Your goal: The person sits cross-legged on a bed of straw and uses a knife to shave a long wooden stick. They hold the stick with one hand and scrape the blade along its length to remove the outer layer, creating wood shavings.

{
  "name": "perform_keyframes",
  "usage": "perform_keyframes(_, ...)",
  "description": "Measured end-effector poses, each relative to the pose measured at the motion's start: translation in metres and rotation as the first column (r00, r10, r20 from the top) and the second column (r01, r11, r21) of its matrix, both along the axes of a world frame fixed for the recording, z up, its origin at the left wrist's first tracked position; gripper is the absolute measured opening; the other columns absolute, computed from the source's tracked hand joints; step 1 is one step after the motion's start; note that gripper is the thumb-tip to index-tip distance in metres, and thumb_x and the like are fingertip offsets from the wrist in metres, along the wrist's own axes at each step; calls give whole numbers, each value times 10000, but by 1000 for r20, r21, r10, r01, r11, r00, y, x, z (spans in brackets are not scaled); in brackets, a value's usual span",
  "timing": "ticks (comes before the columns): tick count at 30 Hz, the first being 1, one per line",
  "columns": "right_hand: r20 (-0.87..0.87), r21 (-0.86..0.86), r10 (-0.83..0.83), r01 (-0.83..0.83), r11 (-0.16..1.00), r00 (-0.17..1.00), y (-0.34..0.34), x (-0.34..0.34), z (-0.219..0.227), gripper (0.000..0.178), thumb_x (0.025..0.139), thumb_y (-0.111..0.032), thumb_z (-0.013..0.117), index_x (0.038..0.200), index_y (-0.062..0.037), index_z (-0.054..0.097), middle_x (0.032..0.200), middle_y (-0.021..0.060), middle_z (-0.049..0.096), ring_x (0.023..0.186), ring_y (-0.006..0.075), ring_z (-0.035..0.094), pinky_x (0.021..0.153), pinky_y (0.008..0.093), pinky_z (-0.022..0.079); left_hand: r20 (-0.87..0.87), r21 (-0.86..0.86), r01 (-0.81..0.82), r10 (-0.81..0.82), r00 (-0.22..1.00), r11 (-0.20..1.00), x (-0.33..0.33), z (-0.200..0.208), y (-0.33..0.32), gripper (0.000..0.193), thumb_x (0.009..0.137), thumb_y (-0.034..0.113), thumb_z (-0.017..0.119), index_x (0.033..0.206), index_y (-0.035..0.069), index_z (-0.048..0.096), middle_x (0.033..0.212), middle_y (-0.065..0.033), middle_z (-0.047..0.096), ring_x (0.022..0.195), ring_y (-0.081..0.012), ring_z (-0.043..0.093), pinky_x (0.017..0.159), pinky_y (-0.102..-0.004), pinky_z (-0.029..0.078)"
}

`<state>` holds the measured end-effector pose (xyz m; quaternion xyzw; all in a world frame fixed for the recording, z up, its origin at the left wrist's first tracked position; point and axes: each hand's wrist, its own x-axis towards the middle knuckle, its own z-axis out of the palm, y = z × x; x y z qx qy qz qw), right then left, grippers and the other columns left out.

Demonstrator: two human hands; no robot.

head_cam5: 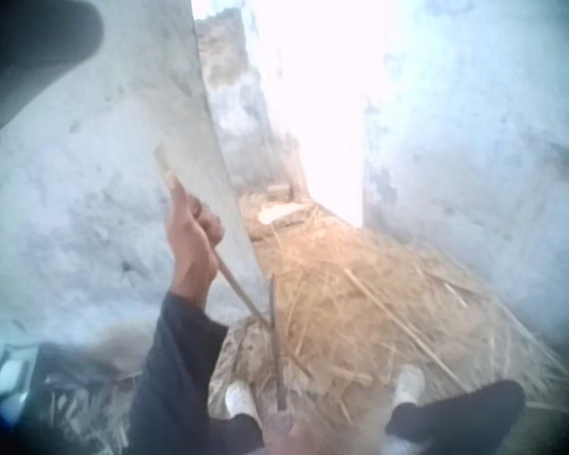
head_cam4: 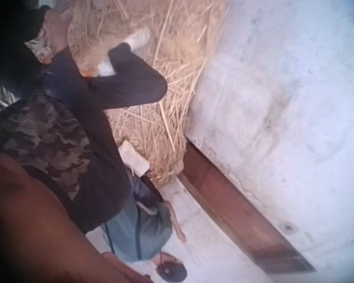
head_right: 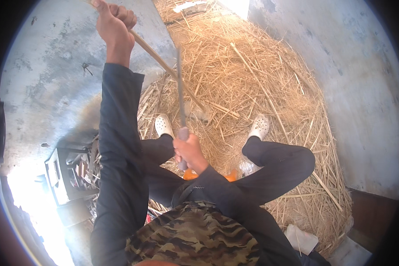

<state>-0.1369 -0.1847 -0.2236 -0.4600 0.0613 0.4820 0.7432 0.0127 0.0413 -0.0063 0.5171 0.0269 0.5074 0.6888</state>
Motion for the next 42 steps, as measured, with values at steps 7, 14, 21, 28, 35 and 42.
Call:
perform_keyframes(7, 310, 241, -205, 132, 962, 928, -32, 43, 63, 116, 833, 18, 520, 863, -56, 436, 512, 27, 455, 345, 124, 444, 329, 304, 397, 238, -268, 433, -376, 895, 861, -24, -4, 16, 531, 959, 543, 496, 600, 201, 306, 498, 74, 236, 369, -72, 256, 353, -255, 179)
perform_keyframes(14, 305, -449, 268, -110, 887, 914, -8, -14, -51, 132, 783, -17, 611, 753, -31, 483, 510, 44, 480, 369, 147, 479, 359, 323, 402, -17, 97, -348, 351, 936, 933, -3, 4, -23, 524, 976, 518, 481, 604, 171, 354, 517, 53, 313, 389, -77, 288, 369, -272, 206)
perform_keyframes(21, 98, -86, -51, 59, 995, 994, -39, 16, -5, 139, 793, 24, 568, 841, -55, 465, 526, 37, 452, 350, 138, 433, 332, 312, 370, -21, 174, -466, 477, 879, 867, 6, 0, -21, 565, 992, 485, 473, 576, 112, 393, 537, 54, 318, 505, -68, 308, 458, -291, 231)
perform_keyframes(28, 85, -71, -52, 58, 996, 995, -11, -18, -31, 113, 811, 10, 569, 805, -52, 474, 519, 28, 450, 357, 126, 425, 328, 311, 358, 53, 312, -655, 676, 735, 688, 24, 3, -40, 615, 988, 472, 489, 555, 49, 380, 533, 25, 357, 517, -98, 302, 472, -348, 250)
perform_keyframes(35, 304, 52, -109, 98, 994, 946, -20, 16, 35, 130, 806, 18, 558, 797, -63, 456, 516, 28, 449, 355, 121, 437, 330, 311, 387, 25, 164, -525, 529, 848, 835, 4, 5, -18, 623, 991, 481, 475, 556, 42, 397, 532, 17, 383, 512, -101, 321, 466, -346, 255)
perform_keyframes(42, 188, -295, 96, -37, 955, 977, -5, -27, -34, 102, 811, 10, 546, 790, -49, 465, 530, 25, 458, 365, 120, 457, 326, 295, 367, -1, 177, -614, 624, 782, 769, 14, -1, -13, 609, 992, 476, 480, 560, 51, 424, 531, 28, 391, 503, -90, 315, 457, -334, 247)
